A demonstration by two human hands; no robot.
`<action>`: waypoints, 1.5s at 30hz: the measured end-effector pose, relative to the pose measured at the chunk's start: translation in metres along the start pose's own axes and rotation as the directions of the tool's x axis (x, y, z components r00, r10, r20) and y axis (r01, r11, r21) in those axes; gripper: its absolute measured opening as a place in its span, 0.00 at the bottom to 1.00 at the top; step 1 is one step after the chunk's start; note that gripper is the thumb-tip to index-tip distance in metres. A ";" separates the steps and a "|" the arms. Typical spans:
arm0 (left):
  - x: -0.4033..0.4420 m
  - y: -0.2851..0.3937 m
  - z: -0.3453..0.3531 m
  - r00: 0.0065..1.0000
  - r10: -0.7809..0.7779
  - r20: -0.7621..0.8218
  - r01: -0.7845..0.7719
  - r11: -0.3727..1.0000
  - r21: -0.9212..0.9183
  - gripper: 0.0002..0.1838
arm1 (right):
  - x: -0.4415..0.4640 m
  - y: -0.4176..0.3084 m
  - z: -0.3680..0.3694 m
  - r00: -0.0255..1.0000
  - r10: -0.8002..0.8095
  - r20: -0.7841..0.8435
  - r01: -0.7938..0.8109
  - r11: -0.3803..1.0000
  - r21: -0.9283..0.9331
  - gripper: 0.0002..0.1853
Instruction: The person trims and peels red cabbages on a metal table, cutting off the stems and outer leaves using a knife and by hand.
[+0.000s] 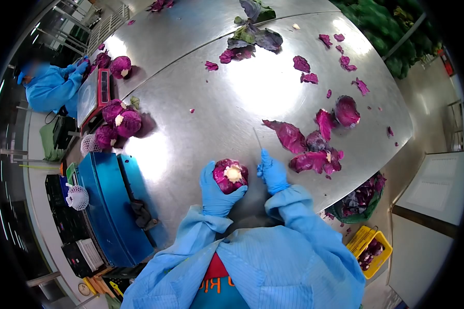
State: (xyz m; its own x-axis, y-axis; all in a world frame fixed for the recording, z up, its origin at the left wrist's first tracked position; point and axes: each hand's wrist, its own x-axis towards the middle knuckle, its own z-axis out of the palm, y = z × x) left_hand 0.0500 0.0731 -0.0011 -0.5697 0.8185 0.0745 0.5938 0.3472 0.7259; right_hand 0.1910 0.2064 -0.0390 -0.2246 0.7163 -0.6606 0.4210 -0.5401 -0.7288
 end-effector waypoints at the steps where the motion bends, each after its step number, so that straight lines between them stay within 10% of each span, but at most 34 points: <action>1: 0.001 -0.004 -0.001 1.000 0.001 0.001 -0.001 1.000 -0.006 0.61 | -0.002 -0.001 -0.005 0.987 -0.153 0.049 0.156 0.986 -0.061 0.33; 4: 0.001 -0.004 -0.001 1.000 -0.010 0.004 0.010 1.000 -0.019 0.60 | -0.018 -0.005 -0.021 0.827 -0.509 0.238 0.559 0.790 -0.253 0.27; 8: 0.007 -0.002 -0.001 0.999 0.000 0.041 0.000 1.000 -0.013 0.59 | -0.026 -0.005 -0.017 0.692 -0.576 0.435 0.719 0.490 -0.493 0.24; 26: 0.016 0.005 0.006 0.998 -0.057 0.025 0.055 0.993 0.103 0.61 | -0.013 -0.030 0.005 0.859 -0.232 0.457 0.489 0.637 -0.596 0.35; 32: 0.012 0.005 0.007 0.997 -0.075 -0.023 0.077 0.992 0.102 0.61 | -0.016 -0.005 0.023 0.809 -0.541 0.231 0.559 0.589 -0.584 0.33; 41: 0.013 0.007 0.005 0.996 -0.090 -0.010 0.090 0.994 0.059 0.59 | -0.033 -0.021 0.011 0.880 -0.440 0.180 0.475 0.802 -0.363 0.20; 45: 0.015 0.010 0.005 0.999 -0.055 0.005 0.054 0.996 0.071 0.58 | -0.017 -0.041 0.017 0.726 -0.655 0.211 0.688 0.695 -0.211 0.17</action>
State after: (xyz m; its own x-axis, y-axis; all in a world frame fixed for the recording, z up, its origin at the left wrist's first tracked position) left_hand 0.0505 0.0907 0.0038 -0.5986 0.8004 0.0316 0.6009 0.4225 0.6785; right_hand 0.1625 0.2090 -0.0005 -0.6239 0.7805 -0.0406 0.3236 0.2106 -0.9224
